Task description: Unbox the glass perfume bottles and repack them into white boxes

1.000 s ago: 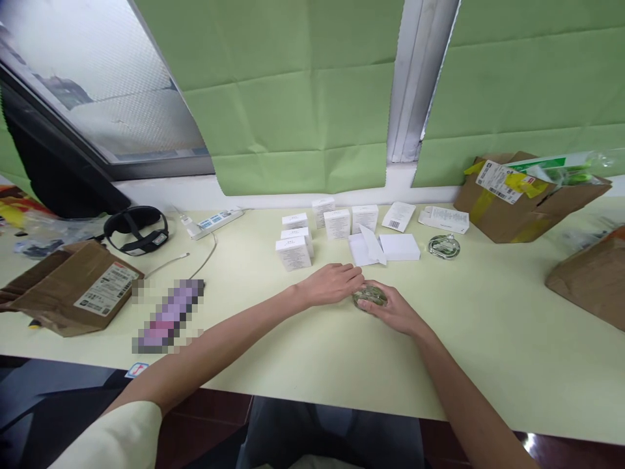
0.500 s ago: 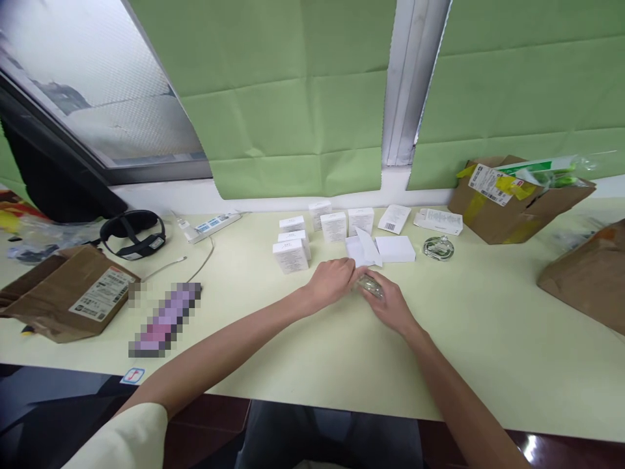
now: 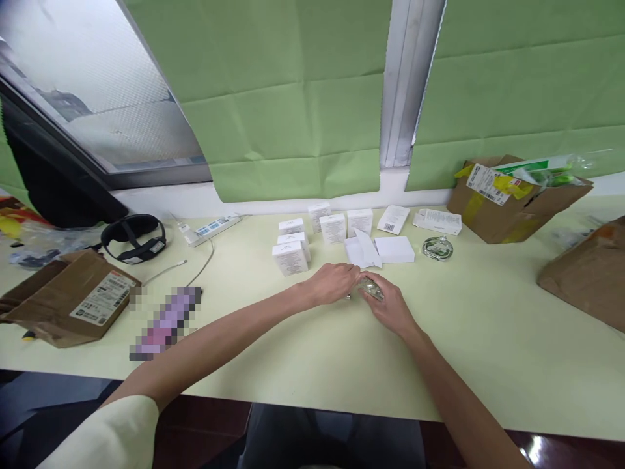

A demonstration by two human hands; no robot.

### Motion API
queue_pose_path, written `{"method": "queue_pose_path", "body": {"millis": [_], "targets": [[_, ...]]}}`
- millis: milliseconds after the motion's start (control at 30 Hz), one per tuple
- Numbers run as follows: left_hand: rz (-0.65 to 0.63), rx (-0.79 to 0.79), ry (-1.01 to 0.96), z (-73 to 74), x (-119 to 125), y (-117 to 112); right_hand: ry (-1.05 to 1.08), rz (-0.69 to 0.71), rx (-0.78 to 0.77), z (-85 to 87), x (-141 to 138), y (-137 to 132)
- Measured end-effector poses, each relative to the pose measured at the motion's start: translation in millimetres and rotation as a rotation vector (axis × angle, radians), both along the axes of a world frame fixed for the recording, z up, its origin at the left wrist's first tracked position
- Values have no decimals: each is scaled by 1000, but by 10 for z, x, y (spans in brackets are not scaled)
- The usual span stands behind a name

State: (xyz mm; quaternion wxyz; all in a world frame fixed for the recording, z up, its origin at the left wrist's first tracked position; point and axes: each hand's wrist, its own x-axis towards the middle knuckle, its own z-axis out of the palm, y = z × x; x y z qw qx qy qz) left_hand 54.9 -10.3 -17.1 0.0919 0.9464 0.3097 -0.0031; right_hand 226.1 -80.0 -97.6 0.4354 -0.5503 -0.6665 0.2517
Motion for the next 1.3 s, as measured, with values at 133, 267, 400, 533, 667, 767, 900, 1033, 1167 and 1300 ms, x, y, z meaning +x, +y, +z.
{"method": "queue_pose_path", "body": {"millis": [133,267,400,533,667,767,900,1033,1167,1300], "targets": [[205,-206,-32,62,102,-30,-83,-85,153,-19,3,10],[275,-289,-34,140,163,18,-125,-123,208,-16,-44,36],[321,-329,-84,124,33,-31,-103,-163,159,-9,-63,55],[159,-229,-186,-120,-313,-224,-39,-251,13,45,178,17],[147,-212,-116,-429,-448,-282,88,-259,-205,146,549,-61],[344,-208,-220,-556,-311,-93,229,-199,-352,191,656,-110],[561,-136,-348,-593,-168,232,242,-133,-415,184,579,-127],[569,-122,-444,-545,-230,218,179,-86,-443,185,476,-101],[135,-72,-438,-409,-246,-39,167,60,-469,249,352,-95],[-244,191,-205,-247,-195,-125,179,281,-458,330,213,-155]]}}
